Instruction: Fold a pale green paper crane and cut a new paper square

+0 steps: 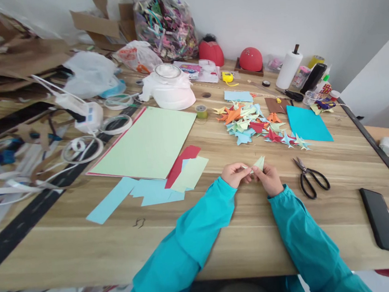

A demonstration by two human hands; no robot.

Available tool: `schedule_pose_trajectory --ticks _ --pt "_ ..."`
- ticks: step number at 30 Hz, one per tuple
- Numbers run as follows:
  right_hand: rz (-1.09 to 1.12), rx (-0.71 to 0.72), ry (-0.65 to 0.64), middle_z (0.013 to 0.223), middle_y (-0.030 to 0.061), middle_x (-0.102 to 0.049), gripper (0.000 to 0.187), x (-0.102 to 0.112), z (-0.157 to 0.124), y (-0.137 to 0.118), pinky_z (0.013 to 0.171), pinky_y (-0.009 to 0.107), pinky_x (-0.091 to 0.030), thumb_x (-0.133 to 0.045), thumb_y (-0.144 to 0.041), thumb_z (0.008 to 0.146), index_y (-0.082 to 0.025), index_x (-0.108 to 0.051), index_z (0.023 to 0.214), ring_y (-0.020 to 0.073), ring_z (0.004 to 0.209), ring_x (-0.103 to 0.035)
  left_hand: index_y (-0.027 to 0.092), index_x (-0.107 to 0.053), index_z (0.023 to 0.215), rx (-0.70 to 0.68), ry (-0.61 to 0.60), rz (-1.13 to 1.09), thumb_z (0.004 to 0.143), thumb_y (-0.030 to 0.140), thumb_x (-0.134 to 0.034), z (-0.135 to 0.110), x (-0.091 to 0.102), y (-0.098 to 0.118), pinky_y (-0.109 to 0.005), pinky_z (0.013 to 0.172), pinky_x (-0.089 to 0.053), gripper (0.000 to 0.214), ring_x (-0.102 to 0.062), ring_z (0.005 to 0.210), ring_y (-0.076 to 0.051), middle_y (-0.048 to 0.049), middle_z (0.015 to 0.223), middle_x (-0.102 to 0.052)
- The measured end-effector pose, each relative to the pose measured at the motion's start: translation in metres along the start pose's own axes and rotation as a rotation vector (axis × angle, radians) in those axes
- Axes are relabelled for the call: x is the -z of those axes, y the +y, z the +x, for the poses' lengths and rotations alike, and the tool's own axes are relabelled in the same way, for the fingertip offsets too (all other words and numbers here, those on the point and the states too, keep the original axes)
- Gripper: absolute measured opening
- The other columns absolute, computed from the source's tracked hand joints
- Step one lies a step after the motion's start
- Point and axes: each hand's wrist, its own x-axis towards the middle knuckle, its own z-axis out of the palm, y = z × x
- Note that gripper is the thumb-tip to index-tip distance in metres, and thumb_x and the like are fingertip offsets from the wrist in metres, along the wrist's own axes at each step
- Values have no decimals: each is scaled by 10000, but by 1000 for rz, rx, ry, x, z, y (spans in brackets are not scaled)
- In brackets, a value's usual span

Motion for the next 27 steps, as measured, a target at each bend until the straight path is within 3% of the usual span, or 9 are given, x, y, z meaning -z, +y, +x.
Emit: schedule_pose_trajectory --ticks 8,13,22,27 --pt "43 -26 25 471 -23 -490 384 -3 1 -3 456 242 -354 -588 -515 712 -166 -518 570 95 442 -426 97 -590 561 103 10 -139 514 528 -720 1 0 5 -230 400 -439 453 -558 397 -130 -36 438 -586" --pt "72 -48 16 473 -22 -500 384 -2 0 -1 462 237 -367 -615 -502 694 -159 -523 547 92 448 -438 88 -587 593 110 3 -203 524 513 -719 2 1 4 -239 391 -438 450 -569 403 -147 -47 459 -598" --pt "287 -122 103 501 -25 -537 320 0 3 11 451 232 -408 -635 -474 696 -164 -584 634 99 452 -473 108 -571 603 48 155 -223 488 536 -728 7 2 1 -223 367 -435 471 -559 387 -136 -18 435 -581" --pt "267 -84 82 493 -30 -544 287 0 2 10 453 221 -410 -656 -431 693 -160 -592 623 87 450 -474 103 -606 644 -8 145 -103 470 437 -778 3 -4 -2 -223 427 -484 414 -580 429 -124 -23 473 -618"
